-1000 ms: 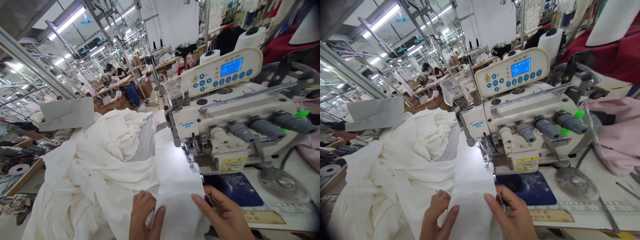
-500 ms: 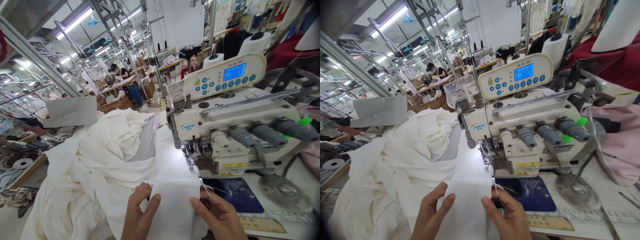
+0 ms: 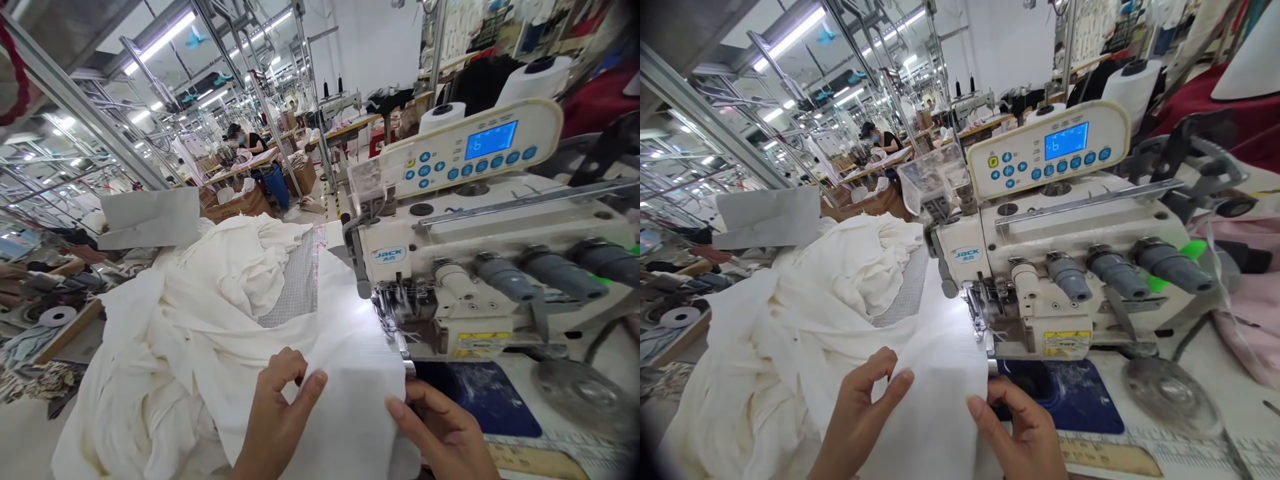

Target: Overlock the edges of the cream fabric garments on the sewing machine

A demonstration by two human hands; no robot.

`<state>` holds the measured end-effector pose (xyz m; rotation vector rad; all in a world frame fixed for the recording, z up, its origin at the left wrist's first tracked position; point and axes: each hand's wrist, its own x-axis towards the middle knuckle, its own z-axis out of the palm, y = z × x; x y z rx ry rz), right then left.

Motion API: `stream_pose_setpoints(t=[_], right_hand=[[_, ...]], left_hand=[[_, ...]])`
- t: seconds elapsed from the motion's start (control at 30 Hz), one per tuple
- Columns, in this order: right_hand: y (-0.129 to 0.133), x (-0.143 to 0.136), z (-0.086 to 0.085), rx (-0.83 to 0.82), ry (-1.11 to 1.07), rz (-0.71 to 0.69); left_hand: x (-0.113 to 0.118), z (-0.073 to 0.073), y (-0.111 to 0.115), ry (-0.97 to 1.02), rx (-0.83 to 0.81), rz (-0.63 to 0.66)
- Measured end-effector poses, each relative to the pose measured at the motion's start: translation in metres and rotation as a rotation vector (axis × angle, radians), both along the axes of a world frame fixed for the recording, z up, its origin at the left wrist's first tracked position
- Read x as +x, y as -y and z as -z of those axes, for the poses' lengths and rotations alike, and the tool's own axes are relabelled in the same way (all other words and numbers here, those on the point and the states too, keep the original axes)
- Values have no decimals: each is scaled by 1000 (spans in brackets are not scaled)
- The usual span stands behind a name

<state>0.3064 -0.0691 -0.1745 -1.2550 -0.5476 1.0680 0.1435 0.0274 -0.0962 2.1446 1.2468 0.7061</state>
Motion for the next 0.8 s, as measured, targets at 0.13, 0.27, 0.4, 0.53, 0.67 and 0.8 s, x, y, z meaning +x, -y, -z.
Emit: stream_pose_setpoints(t=[0.13, 0.27, 0.4, 0.53, 0.67, 0.8], right_hand=[[0, -1, 0, 2, -7, 2], [2, 0, -1, 4, 8, 16], [5, 1, -3, 30, 28, 41], [5, 0, -6, 20, 17, 57], [2, -2, -8, 34, -9, 75], [2, -1, -3, 22, -2, 35]], left_hand=[[-3, 10, 3, -58, 95, -25], [-25, 46, 19, -180, 448, -112], [-45, 65, 32, -178, 519, -22], [-40, 55, 31, -74, 476, 77], [-29, 44, 26, 1, 402, 89], [-26, 40, 25, 21, 289, 34]])
